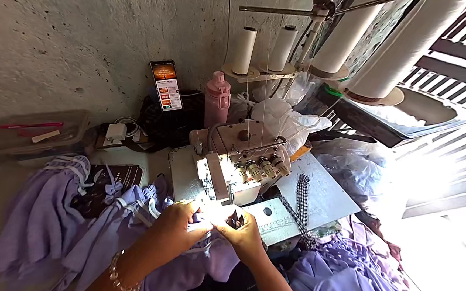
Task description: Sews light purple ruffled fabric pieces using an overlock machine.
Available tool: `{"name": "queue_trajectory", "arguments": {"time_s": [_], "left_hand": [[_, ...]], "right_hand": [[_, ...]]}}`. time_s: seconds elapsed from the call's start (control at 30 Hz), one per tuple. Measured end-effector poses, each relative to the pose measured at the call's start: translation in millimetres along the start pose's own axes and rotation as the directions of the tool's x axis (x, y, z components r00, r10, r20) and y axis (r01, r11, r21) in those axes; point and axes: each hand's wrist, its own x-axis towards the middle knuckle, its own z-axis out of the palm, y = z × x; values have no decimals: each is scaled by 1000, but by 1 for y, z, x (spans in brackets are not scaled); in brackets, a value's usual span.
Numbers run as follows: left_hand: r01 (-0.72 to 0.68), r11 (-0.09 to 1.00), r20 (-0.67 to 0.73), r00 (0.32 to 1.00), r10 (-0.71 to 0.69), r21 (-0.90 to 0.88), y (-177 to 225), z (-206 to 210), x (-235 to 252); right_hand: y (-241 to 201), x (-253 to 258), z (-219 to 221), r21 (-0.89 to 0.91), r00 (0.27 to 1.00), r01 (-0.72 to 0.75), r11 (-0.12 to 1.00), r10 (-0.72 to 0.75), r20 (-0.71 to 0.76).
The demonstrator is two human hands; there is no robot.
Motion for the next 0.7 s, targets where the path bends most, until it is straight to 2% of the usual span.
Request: {"name": "queue_trajectory", "arguments": {"time_s": [0.07,0.2,0.27,0.37,0.43,0.57,0.7], "left_hand": [[-44,998,-60,997,46,45,0,5,-1],[-97,992,-121,987,106,77,1,10,-1],[-95,994,-127,987,101,55,1,10,-1],[-63,998,-139,988,64,16,1,8,0],[-87,992,-177,979,102,93,-1,6,3],[-177,934,-207,946,248,311,-6,11,5],[-129,933,-212,955,209,337,-5,14,0]], "right_hand": [[-3,2,-3,-5,999,-27,1000,27,47],[-17,13,-19,-89,958,-137,987,154,240],[-16,15,-22,-172,954,-88,981,133,269],[-15,12,-21,-255,974,30,967,28,224],[-15,10,-20,-278,980,58,959,-2,197],[-13,9,-18,-266,989,49,963,-9,150],[-13,8,-16,-297,997,38,954,-15,78]]}}
